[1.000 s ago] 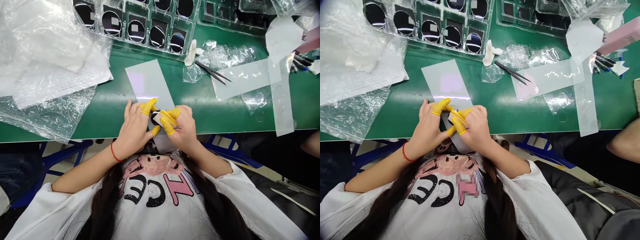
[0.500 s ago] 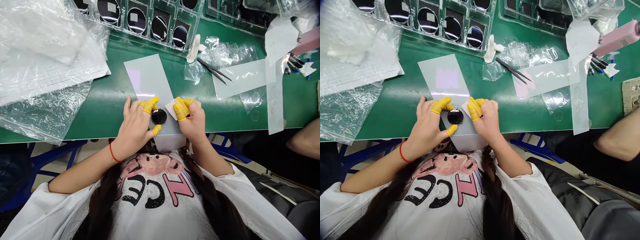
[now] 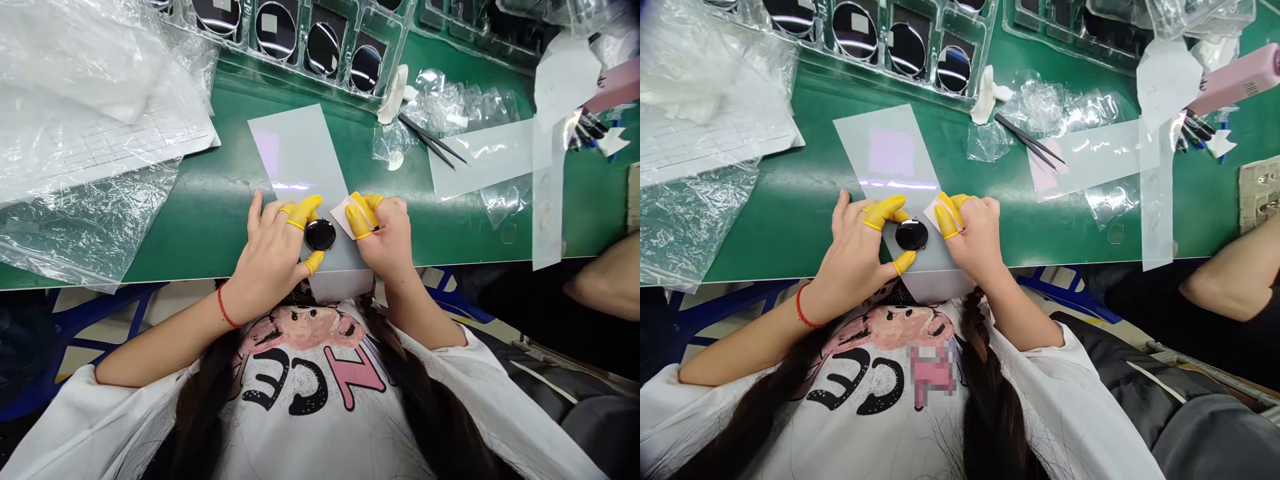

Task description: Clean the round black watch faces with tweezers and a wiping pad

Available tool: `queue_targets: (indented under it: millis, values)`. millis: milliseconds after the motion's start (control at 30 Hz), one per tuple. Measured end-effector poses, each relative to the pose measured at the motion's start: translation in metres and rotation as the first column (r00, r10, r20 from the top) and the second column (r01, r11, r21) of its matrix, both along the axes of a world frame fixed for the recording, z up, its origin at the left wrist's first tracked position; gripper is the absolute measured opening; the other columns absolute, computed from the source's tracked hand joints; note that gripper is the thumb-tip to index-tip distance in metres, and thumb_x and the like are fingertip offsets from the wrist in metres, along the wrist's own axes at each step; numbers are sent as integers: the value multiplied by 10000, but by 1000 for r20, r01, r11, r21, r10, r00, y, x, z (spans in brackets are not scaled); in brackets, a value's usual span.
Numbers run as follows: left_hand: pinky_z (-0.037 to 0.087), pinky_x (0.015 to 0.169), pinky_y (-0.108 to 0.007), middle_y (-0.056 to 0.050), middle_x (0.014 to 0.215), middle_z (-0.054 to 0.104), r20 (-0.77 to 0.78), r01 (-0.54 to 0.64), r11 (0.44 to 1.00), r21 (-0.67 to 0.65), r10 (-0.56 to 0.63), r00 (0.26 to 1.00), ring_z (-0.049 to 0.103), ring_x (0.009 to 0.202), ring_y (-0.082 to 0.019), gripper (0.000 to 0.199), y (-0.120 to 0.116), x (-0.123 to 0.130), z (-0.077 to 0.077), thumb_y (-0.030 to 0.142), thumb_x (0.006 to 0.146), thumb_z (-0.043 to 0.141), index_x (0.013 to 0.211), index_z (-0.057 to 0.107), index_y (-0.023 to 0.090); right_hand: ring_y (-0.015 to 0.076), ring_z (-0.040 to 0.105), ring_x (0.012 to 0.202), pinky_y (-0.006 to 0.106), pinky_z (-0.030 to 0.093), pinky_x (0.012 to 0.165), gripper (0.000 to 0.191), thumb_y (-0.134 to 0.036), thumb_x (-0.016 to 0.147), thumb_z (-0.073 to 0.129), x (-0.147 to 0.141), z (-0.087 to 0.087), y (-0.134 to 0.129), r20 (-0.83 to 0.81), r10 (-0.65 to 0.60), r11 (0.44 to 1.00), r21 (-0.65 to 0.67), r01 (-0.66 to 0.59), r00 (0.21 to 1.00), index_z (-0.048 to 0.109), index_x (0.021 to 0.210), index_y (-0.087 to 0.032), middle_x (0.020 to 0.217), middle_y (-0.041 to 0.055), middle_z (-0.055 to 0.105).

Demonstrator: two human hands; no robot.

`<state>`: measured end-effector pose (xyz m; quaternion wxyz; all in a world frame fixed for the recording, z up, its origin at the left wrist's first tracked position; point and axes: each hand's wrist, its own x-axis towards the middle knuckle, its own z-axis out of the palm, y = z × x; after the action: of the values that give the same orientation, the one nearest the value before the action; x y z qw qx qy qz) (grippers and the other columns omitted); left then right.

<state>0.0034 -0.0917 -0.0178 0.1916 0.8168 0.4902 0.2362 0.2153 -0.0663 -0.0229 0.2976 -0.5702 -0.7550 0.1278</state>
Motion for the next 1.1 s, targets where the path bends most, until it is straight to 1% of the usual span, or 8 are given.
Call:
queue_targets:
  millis: [100, 167, 267, 367, 633, 800, 933, 1100]
  values:
    - [199, 1256, -654, -83, 1226, 652, 40, 22, 999, -25, -21, 999, 534, 1274, -271, 594, 1, -1, 0, 250, 924, 621, 1451, 355, 185, 163, 563, 758, 347, 379, 754, 272, -468, 998, 514, 3, 13, 1, -119, 80, 993, -75, -90, 990, 590, 905, -224, 816, -3, 663]
    - [178, 1263, -652, -75, 1229, 650, 66, 39, 998, -38, -37, 997, 528, 1285, -267, 617, 2, -2, 0, 241, 918, 617, 1463, 332, 192, 156, 554, 761, 343, 384, 775, 280, -472, 997, 525, 0, 24, 3, -144, 193, 973, -99, -209, 970, 603, 903, -220, 797, -8, 645]
    - [152, 1264, -663, -75, 1260, 631, 83, 69, 995, -69, -63, 995, 521, 1297, -272, 653, 5, -4, 1, 217, 904, 602, 1479, 293, 201, 147, 527, 732, 346, 370, 795, 348, -486, 993, 528, -7, 34, 11, -75, 390, 901, -174, -397, 918, 583, 802, -202, 733, -11, 609]
    - [124, 1272, -664, -91, 1328, 594, 96, 111, 989, -102, -101, 990, 499, 1325, -285, 709, 8, -6, 1, 198, 885, 596, 1503, 248, 195, 153, 499, 717, 357, 344, 781, 438, -520, 998, 485, -15, 35, 21, 38, 474, 849, -283, -446, 880, 509, 708, -193, 700, 2, 575]
    - [136, 1265, -654, -137, 1411, 546, 85, 113, 991, -78, -106, 991, 516, 1311, -303, 840, 11, -6, 3, 204, 877, 609, 1557, 116, 172, 197, 485, 782, 397, 340, 813, 434, -531, 1026, 367, -20, 26, 41, 265, 411, 905, -236, -354, 872, 509, 771, -208, 729, 26, 545]
    - [135, 1266, -657, -127, 1366, 576, 81, 105, 992, -74, -99, 992, 522, 1296, -299, 839, 11, -5, 2, 200, 870, 638, 1553, 151, 161, 200, 535, 824, 407, 405, 839, 465, -560, 1031, 337, -10, 18, 43, 207, 423, 905, -150, -399, 882, 555, 823, -206, 793, 38, 598]
    - [134, 1263, -677, -93, 1288, 611, 75, 104, 988, -113, -96, 993, 515, 1310, -302, 752, 11, -5, 2, 237, 882, 645, 1528, 262, 199, 170, 591, 847, 335, 462, 758, 282, -398, 1041, 443, -3, 26, 30, 73, 381, 924, -47, -379, 922, 623, 992, -186, 918, 48, 679]
    - [141, 1264, -684, -53, 1204, 614, 28, 101, 992, -72, -99, 995, 513, 1308, -287, 477, 11, -5, 1, 276, 905, 624, 1368, 514, 244, 172, 574, 843, 355, 469, 814, 208, -228, 1005, 497, -11, 32, 1, 323, 327, 908, 155, -390, 888, 704, 1018, -241, 887, 29, 675]
